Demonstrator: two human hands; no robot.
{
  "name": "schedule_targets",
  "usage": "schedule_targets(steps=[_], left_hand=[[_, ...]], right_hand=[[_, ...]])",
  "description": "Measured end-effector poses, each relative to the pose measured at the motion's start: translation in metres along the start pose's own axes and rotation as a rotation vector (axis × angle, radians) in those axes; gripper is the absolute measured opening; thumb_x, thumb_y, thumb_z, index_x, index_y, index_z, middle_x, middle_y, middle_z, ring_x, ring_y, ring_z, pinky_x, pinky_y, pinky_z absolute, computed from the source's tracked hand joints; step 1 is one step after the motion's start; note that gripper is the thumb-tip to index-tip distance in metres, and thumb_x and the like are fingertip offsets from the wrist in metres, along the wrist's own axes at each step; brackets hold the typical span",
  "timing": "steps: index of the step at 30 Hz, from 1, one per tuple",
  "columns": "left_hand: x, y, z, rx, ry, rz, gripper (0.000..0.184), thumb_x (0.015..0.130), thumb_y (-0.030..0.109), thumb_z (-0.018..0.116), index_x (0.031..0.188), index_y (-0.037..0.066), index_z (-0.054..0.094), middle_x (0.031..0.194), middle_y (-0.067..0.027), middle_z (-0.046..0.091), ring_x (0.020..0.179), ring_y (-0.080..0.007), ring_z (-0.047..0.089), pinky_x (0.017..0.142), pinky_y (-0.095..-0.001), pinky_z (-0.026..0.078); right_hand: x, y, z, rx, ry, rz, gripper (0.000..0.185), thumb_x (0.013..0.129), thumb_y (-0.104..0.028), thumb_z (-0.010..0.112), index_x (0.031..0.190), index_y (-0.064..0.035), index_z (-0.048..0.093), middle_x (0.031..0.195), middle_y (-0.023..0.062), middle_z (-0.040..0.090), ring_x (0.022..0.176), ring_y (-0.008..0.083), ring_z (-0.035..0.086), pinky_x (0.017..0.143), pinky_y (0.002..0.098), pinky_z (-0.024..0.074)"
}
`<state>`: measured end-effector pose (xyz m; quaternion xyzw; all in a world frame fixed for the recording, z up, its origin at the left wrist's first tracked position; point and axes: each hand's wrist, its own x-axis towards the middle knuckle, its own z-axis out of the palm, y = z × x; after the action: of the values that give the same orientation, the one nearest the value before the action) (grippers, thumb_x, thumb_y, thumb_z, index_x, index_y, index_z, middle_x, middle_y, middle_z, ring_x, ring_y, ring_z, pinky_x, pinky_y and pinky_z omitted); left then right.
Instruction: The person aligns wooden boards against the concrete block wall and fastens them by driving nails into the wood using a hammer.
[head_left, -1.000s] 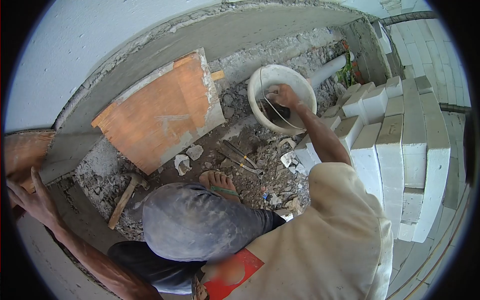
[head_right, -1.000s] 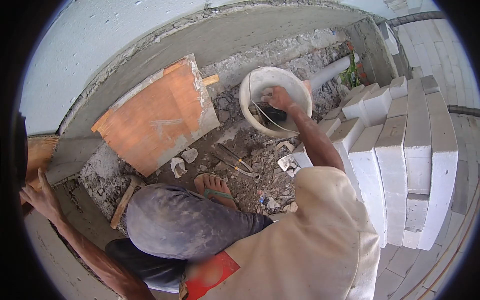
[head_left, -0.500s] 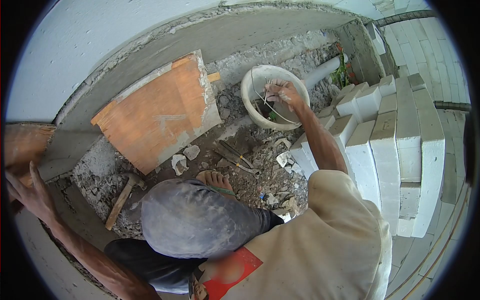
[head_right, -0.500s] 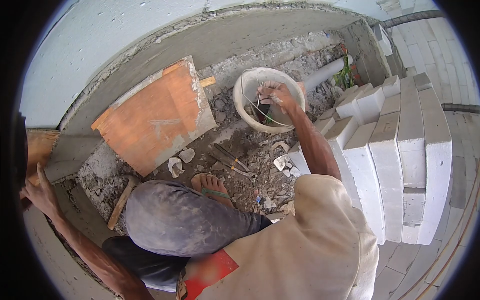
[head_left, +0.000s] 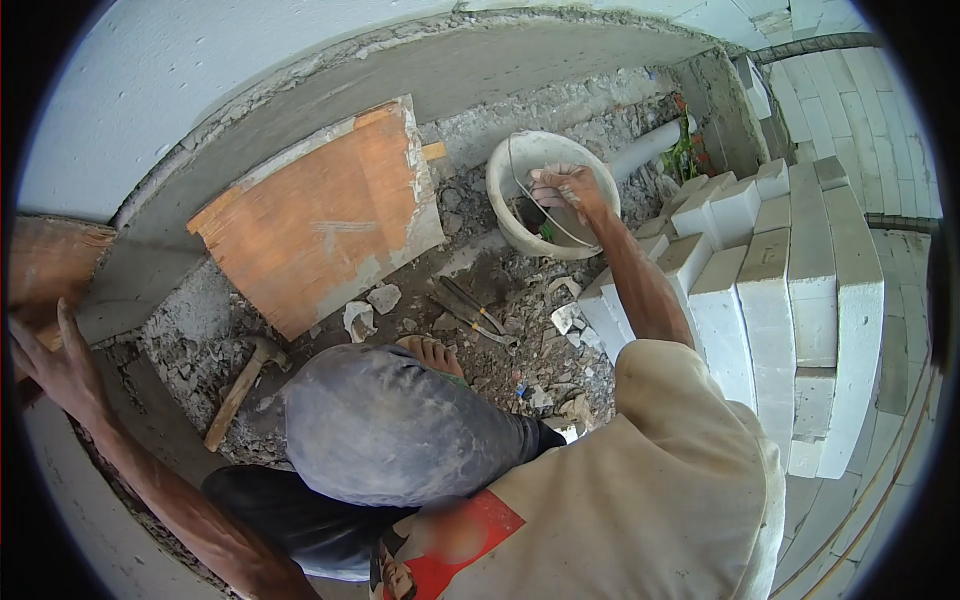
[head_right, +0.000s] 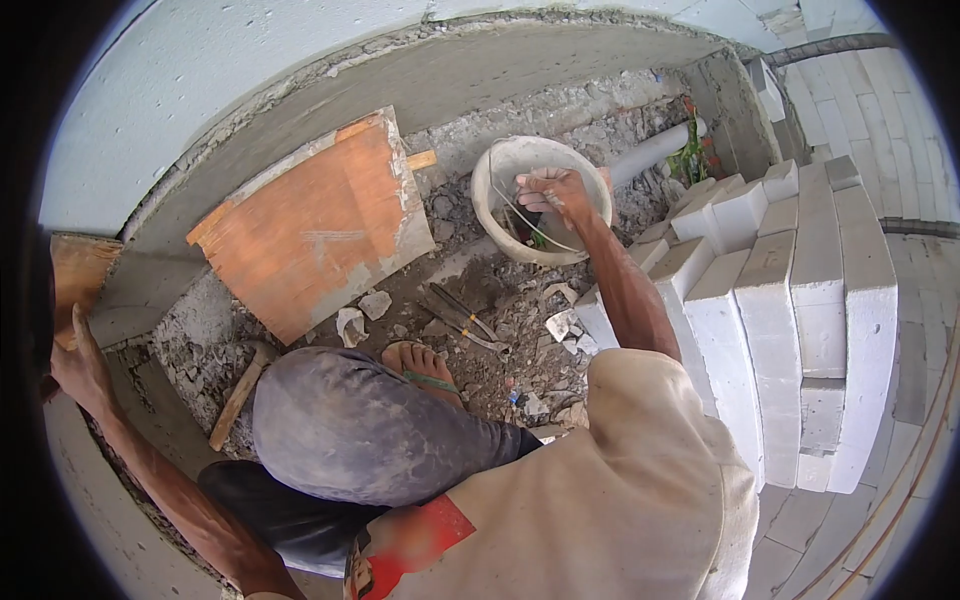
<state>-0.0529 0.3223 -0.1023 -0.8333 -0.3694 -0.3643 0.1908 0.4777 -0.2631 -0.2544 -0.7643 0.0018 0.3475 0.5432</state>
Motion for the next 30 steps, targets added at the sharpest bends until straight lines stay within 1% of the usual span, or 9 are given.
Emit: schedule_targets(steps=[3,5,9,11,15,18,22,24,30], left_hand=[[-0.001,0.001,-0.003,0.018,-0.016,-0.028,0.077,0.102,0.052,0.07,0.154,-0.003,0.053,0.157,-0.0268,0.054,0.146,-0.0423,0.05,0.12,-0.0478,0.04],[-0.001,0.001,-0.006,0.033,0.003,-0.019,0.077,0.102,0.051,0.07,0.155,-0.002,0.053,0.159,-0.0258,0.053,0.148,-0.0404,0.048,0.121,-0.0464,0.039],[0.012,0.045,-0.028,-0.176,0.129,-0.062,0.079,0.1,0.041,0.076,0.167,0.016,0.042,0.174,-0.0187,0.032,0.16,-0.0355,0.032,0.128,-0.0485,0.034],[0.014,0.051,-0.035,-0.197,0.131,-0.068,0.075,0.099,0.025,0.078,0.165,0.014,0.045,0.172,-0.0227,0.034,0.16,-0.0381,0.032,0.128,-0.0517,0.031],[0.022,0.059,-0.048,-0.342,0.187,-0.172,0.073,0.095,0.015,0.079,0.161,0.009,0.049,0.167,-0.0255,0.035,0.155,-0.0414,0.035,0.126,-0.0503,0.034],[0.021,0.058,-0.053,-0.48,0.193,-0.308,0.07,0.093,0.01,0.076,0.158,0.007,0.051,0.153,-0.0253,0.043,0.15,-0.0435,0.038,0.124,-0.0499,0.034],[0.019,0.058,-0.058,-0.62,0.171,-0.373,0.064,0.097,0.014,0.073,0.157,0.006,0.051,0.15,-0.0258,0.046,0.148,-0.0452,0.042,0.124,-0.05,0.033],[0.017,0.045,-0.05,-0.818,0.237,-0.35,0.048,0.104,0.019,0.068,0.147,0.001,0.056,0.146,-0.0284,0.053,0.149,-0.0482,0.042,0.124,-0.0527,0.032],[0.016,0.044,-0.05,-1.21,0.301,-0.399,0.035,0.112,0.026,0.053,0.126,-0.005,0.064,0.129,-0.0204,0.066,0.142,-0.0316,0.052,0.127,-0.0485,0.029]], right_hand=[[-0.007,-0.008,0.003,-0.078,0.056,-0.015,0.016,0.096,-0.016,0.083,0.096,-0.0007,0.078,0.089,0.0097,0.078,0.075,0.0157,0.076,0.066,0.0285,0.0656],[-0.006,-0.014,0.002,0.02,0.068,-0.089,0.022,0.097,-0.016,0.083,0.108,0.0011,0.075,0.092,0.0111,0.078,0.077,0.0164,0.076,0.069,0.0284,0.065],[-0.036,-0.063,0.03,0.183,0.022,-0.375,0.042,0.102,-0.014,0.075,0.137,0.0032,0.058,0.107,0.0162,0.077,0.086,0.021,0.076,0.08,0.0321,0.064],[-0.058,-0.105,0.068,0.184,-0.009,-0.466,0.037,0.103,-0.013,0.073,0.132,0.0033,0.059,0.109,0.0183,0.076,0.09,0.022,0.076,0.081,0.0333,0.0634],[-0.113,-0.172,0.19,0.256,-0.298,-0.672,0.028,0.101,-0.009,0.074,0.125,0.0024,0.064,0.106,0.0156,0.076,0.089,0.0192,0.074,0.081,0.0327,0.0622],[-0.152,-0.196,0.284,-0.03,-0.386,-1.021,0.015,0.098,-0.004,0.076,0.111,0.0005,0.069,0.102,0.0101,0.075,0.089,0.0155,0.072,0.081,0.0308,0.0598],[-0.204,-0.229,0.382,0.027,-0.606,-0.849,0.011,0.096,0.0,0.078,0.103,0.0001,0.07,0.101,0.0073,0.076,0.092,0.0119,0.071,0.083,0.0286,0.0578],[-0.217,-0.242,0.464,0.115,-0.753,-1.194,0.012,0.096,-0.002,0.079,0.104,0.0013,0.07,0.102,0.0098,0.077,0.093,0.012,0.072,0.084,0.0294,0.0601],[-0.245,-0.257,0.54,0.153,-0.768,-1.28,0.011,0.098,-0.004,0.078,0.102,0.002,0.07,0.102,0.0115,0.078,0.092,0.013,0.074,0.082,0.03,0.0618]])
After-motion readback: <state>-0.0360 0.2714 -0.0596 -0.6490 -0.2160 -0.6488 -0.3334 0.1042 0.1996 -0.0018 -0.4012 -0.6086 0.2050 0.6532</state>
